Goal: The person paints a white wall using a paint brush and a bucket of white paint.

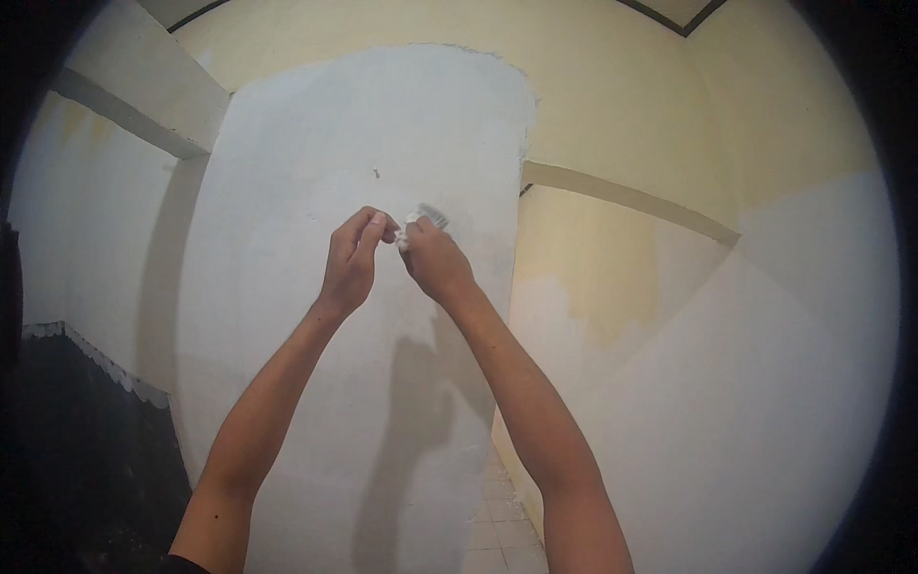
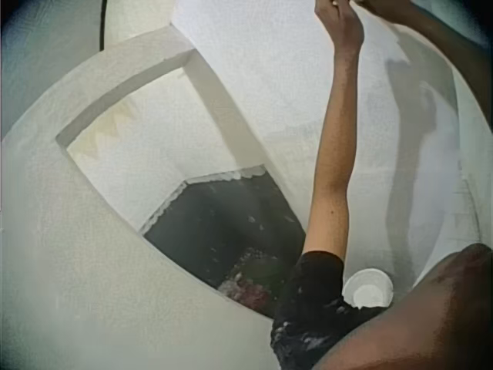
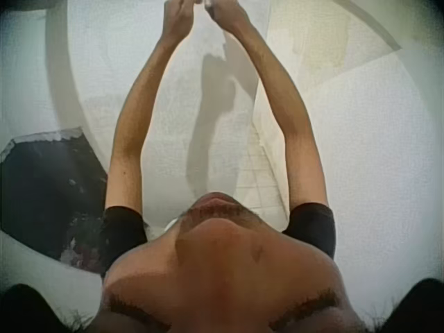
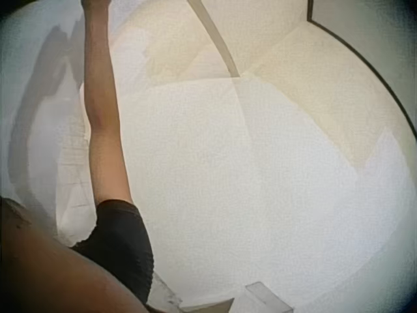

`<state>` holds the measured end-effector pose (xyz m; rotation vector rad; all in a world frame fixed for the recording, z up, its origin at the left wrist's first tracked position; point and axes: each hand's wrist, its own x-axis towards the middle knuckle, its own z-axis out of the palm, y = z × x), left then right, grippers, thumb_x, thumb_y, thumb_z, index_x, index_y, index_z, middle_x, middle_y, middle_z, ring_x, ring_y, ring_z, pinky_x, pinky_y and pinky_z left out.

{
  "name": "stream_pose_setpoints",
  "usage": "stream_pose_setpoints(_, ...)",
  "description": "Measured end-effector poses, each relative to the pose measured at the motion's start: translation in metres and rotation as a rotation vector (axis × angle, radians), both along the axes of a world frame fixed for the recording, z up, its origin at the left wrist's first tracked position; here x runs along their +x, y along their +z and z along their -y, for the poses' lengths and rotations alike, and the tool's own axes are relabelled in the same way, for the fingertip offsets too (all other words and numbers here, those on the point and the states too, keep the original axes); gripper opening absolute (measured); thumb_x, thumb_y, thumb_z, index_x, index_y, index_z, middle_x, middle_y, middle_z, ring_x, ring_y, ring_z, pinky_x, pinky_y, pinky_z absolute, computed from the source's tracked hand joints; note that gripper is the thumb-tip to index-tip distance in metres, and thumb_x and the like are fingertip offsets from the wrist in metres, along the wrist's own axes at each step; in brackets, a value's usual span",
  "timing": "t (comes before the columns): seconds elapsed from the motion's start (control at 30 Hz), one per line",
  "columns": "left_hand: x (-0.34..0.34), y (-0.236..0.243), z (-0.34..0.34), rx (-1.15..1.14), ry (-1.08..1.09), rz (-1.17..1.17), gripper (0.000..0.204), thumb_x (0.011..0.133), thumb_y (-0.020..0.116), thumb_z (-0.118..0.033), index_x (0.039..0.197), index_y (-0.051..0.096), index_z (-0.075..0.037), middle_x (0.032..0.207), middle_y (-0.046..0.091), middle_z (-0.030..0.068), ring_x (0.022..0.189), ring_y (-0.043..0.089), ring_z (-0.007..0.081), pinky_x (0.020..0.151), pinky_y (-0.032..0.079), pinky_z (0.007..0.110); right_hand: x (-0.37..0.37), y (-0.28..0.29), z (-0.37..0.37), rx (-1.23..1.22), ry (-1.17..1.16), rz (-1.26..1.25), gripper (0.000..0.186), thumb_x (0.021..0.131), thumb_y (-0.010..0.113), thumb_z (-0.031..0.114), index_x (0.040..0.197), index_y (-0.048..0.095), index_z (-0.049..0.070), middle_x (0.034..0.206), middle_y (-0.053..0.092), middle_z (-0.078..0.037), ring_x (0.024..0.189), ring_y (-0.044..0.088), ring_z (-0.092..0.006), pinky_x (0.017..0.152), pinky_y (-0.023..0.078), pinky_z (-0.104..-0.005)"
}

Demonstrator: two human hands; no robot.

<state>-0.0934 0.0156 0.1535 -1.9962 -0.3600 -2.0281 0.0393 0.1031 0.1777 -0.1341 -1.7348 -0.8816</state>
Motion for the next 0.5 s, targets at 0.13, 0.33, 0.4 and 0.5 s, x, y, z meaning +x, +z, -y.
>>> stream_pose_setpoints(0.13,-0.009,0.008,0.004,0.06,0.014,0.093,0.038,0.102,0.041,-0.028,0.089,0.061,0.0,0.081,0.061,0.0051,0.083,0.056,0.0133,0.079,0.041,0.029,0.021,0.022,0.026,-0.676,0.715,-0.319,0.024,0.094,0.062,0.017,0.089,0.069,-0.006,0.066,0.065,-0.009,0.053,0.06,-0.0126,0.05,0.048,-0.0262)
stream_pose_setpoints(0.33,0.003,0.019,0.002,0.023,-0.008,0.038,0.038,0.102,0.04,-0.029,0.088,0.062,-0.001,0.08,0.061,0.0044,0.082,0.055,0.0131,0.078,0.04,0.03,0.068,0.047,-0.004,-0.731,0.671,-0.529,0.022,0.094,0.062,0.016,0.087,0.069,-0.005,0.065,0.065,-0.011,0.053,0.061,-0.0149,0.05,0.049,-0.0279)
stream_pose_setpoints(0.4,-0.006,0.015,0.003,0.01,0.023,0.037,0.039,0.102,0.04,-0.03,0.088,0.062,-0.001,0.08,0.061,0.0044,0.082,0.055,0.0132,0.078,0.04,0.031,0.062,0.044,0.014,-0.408,0.35,-0.462,0.023,0.092,0.059,0.013,0.08,0.066,-0.004,0.063,0.063,-0.015,0.059,0.063,-0.0242,0.06,0.052,-0.036)
stream_pose_setpoints(0.5,-0.001,0.012,0.004,-0.022,0.018,-0.008,0.04,0.102,0.039,-0.03,0.087,0.062,-0.001,0.079,0.061,0.0043,0.081,0.055,0.0134,0.077,0.04,0.031,0.065,0.042,0.015,-0.124,0.121,-0.179,0.015,0.085,0.059,0.003,0.099,0.064,0.0,0.088,0.061,-0.017,0.084,0.063,-0.0367,0.074,0.052,-0.0436)
